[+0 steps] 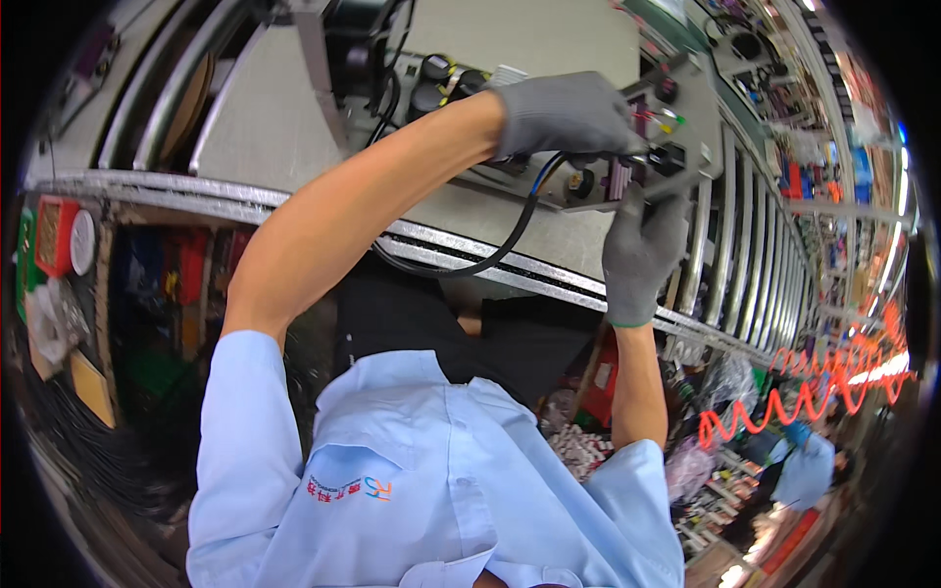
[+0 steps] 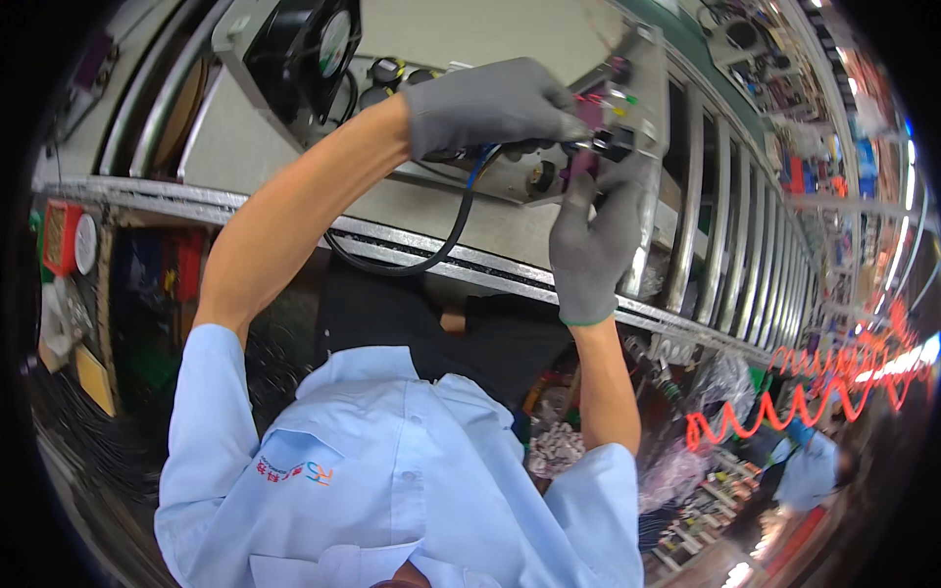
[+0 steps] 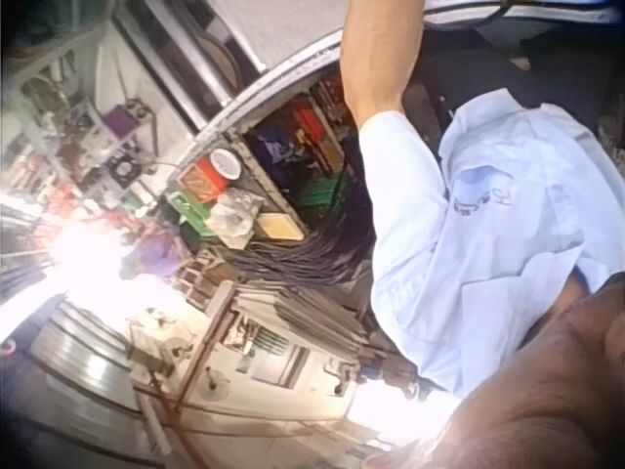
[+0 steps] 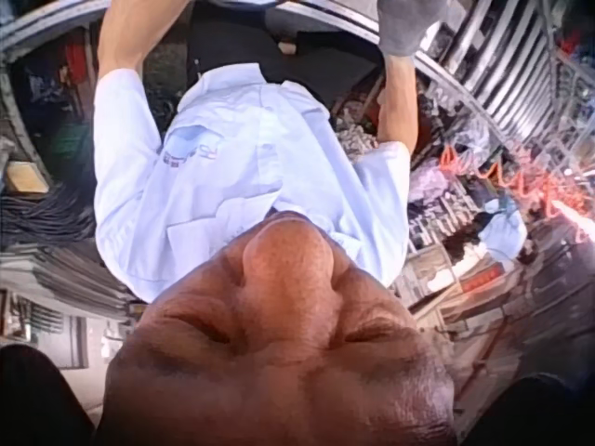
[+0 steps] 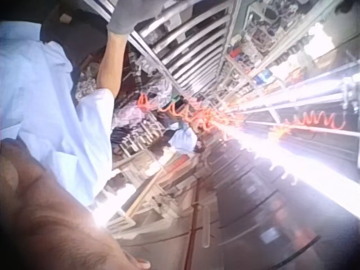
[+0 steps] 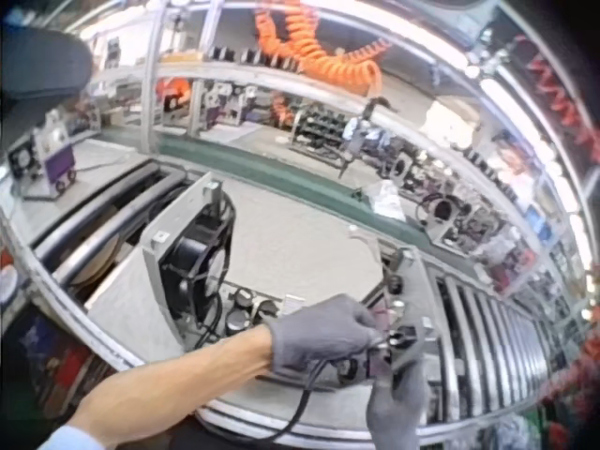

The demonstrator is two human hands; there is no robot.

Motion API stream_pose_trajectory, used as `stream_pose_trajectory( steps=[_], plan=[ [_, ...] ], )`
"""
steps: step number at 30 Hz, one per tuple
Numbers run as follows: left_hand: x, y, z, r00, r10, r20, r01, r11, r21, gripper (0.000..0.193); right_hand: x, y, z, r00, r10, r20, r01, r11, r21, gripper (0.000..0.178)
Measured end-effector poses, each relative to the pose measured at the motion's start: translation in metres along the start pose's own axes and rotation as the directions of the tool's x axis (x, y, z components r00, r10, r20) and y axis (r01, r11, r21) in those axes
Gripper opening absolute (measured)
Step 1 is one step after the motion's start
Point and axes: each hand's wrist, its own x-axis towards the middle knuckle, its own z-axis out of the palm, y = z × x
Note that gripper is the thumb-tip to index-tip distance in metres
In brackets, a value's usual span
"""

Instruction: Assembling electronic components and wiring inside a metal chassis, including the use of an electric screwdriver.

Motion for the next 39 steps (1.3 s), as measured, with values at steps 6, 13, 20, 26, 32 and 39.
stream_pose_trajectory(
  steps=[6,13,20,26,32,39],
  plan=[
    [-0.012,0.002,0.016,0.963,-0.265,0.055,0.27,0.926,-0.265,0.028,0.001,0.0,0.007,0.993,0.001,-0.114,0.016,0.988,0.152,0.016],
    [0.005,-0.009,0.017,0.94,-0.341,0.021,0.328,0.884,-0.333,0.02,-0.007,0.011,0.012,0.982,-0.059,-0.18,0.093,0.978,0.187,0.052],
    [-0.04,0.005,0.041,0.93,0.093,-0.354,0.074,0.899,0.432,0.046,-0.049,0.01,-0.02,0.975,0.06,-0.213,-0.007,0.971,0.239,0.063],
    [-0.142,0.013,0.085,0.904,-0.221,-0.366,0.423,0.593,0.685,0.025,-0.197,0.072,-0.09,0.86,0.413,-0.301,-0.392,0.911,0.131,0.036],
    [-0.141,0.005,0.098,0.927,-0.334,-0.171,0.372,0.763,0.529,0.02,-0.285,0.135,-0.214,0.673,0.488,-0.556,-0.608,0.793,-0.04,0.024],
    [-0.11,-0.021,0.095,0.949,0.107,-0.295,0.166,0.625,0.762,0.019,-0.291,0.216,-0.33,0.615,0.368,-0.698,-0.717,0.629,-0.3,0.022]
  ],
)
